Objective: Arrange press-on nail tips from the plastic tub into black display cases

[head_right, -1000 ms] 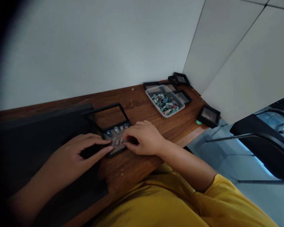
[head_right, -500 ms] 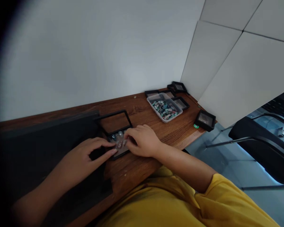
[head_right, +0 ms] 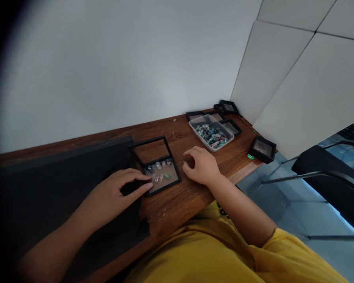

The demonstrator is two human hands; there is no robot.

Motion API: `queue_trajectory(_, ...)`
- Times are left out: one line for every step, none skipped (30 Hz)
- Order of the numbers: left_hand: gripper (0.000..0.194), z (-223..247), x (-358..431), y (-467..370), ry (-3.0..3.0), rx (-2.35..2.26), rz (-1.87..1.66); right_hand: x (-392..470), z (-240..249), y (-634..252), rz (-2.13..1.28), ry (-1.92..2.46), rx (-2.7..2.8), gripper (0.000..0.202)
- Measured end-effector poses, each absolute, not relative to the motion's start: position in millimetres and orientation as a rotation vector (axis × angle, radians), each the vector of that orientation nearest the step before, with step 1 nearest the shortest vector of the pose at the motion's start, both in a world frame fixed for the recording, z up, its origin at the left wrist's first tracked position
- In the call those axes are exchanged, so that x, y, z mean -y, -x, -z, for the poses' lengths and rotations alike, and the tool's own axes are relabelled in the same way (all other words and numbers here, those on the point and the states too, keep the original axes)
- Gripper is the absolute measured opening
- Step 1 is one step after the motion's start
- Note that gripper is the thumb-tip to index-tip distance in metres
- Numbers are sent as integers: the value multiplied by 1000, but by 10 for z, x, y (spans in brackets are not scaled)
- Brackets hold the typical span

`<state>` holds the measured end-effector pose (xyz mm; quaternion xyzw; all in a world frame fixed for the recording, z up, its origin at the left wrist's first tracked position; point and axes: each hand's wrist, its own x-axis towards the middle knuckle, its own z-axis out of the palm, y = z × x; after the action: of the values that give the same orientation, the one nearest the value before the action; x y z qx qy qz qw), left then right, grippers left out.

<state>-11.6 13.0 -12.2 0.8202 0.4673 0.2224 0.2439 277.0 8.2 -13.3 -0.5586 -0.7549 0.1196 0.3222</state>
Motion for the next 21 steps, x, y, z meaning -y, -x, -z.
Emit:
queue_trajectory(44, 122, -130, 116, -2244, -1276, -608, -83, 135, -2767, -318, 1491, 2005, 21)
queue_trajectory(45, 122, -131, 113, -2247, -1277, -609, -87, 136, -2766, -319, 1512, 2020, 20)
queue_trajectory(46, 122, -131, 110, -2249, -1279, -611, -91, 137, -2769, -321, 1530, 2029, 18)
queue_trajectory(47, 121, -132, 105, -2248, -1283, -614, -96, 138, -2773, -323, 1545, 2031, 16)
queue_trajectory(49, 122, -134, 100, -2243, -1286, -619, -101, 139, -2777, -327, 1556, 2028, 15)
queue_trajectory(50, 123, -136, 95, -2238, -1286, -623, -105, 138, -2780, -333, 1564, 2024, 13)
queue_trajectory(51, 124, -138, 92, -2230, -1284, -628, -108, 137, -2782, -340, 1568, 2021, 12)
queue_trajectory(50, 126, -140, 89, -2223, -1281, -633, -110, 135, -2783, -348, 1569, 2018, 10)
queue_trajectory(49, 129, -142, 88, -2216, -1276, -636, -112, 132, -2781, -357, 1567, 2016, 8)
queue_trajectory(48, 132, -143, 88, -2212, -1270, -638, -114, 127, -2779, -365, 1563, 2010, 6)
queue_trajectory(46, 135, -144, 90, -2208, -1266, -640, -116, 123, -2775, -374, 1558, 2002, 5)
queue_trajectory(45, 137, -145, 92, -2206, -1263, -642, -118, 118, -2772, -383, 1554, 1990, 5)
queue_trajectory(44, 140, -146, 94, -2204, -1263, -644, -119, 114, -2769, -395, 1550, 1974, 6)
queue_trajectory(43, 142, -146, 97, -2202, -1264, -645, -121, 110, -2765, -410, 1547, 1958, 7)
queue_trajectory(42, 143, -146, 98, -2200, -1267, -647, -122, 108, -2762, -428, 1540, 1945, 7)
queue_trajectory(42, 144, -145, 99, -2198, -1268, -647, -123, 107, -2760, -447, 1526, 1934, 8)
queue_trajectory(43, 144, -144, 99, -2197, -1270, -646, -122, 108, -2756, -467, 1502, 1926, 8)
queue_trajectory(44, 144, -143, 99, -2197, -1271, -643, -121, 111, -2752, -487, 1467, 1921, 8)
queue_trajectory(44, 143, -142, 98, -2198, -1271, -639, -118, 115, -2747, -505, 1423, 1922, 8)
queue_trajectory(45, 142, -141, 96, -2200, -1270, -635, -113, 121, -2741, -521, 1372, 1928, 7)
queue_trajectory(46, 140, -140, 95, -2202, -1268, -633, -107, 127, -2735, -533, 1317, 1939, 6)
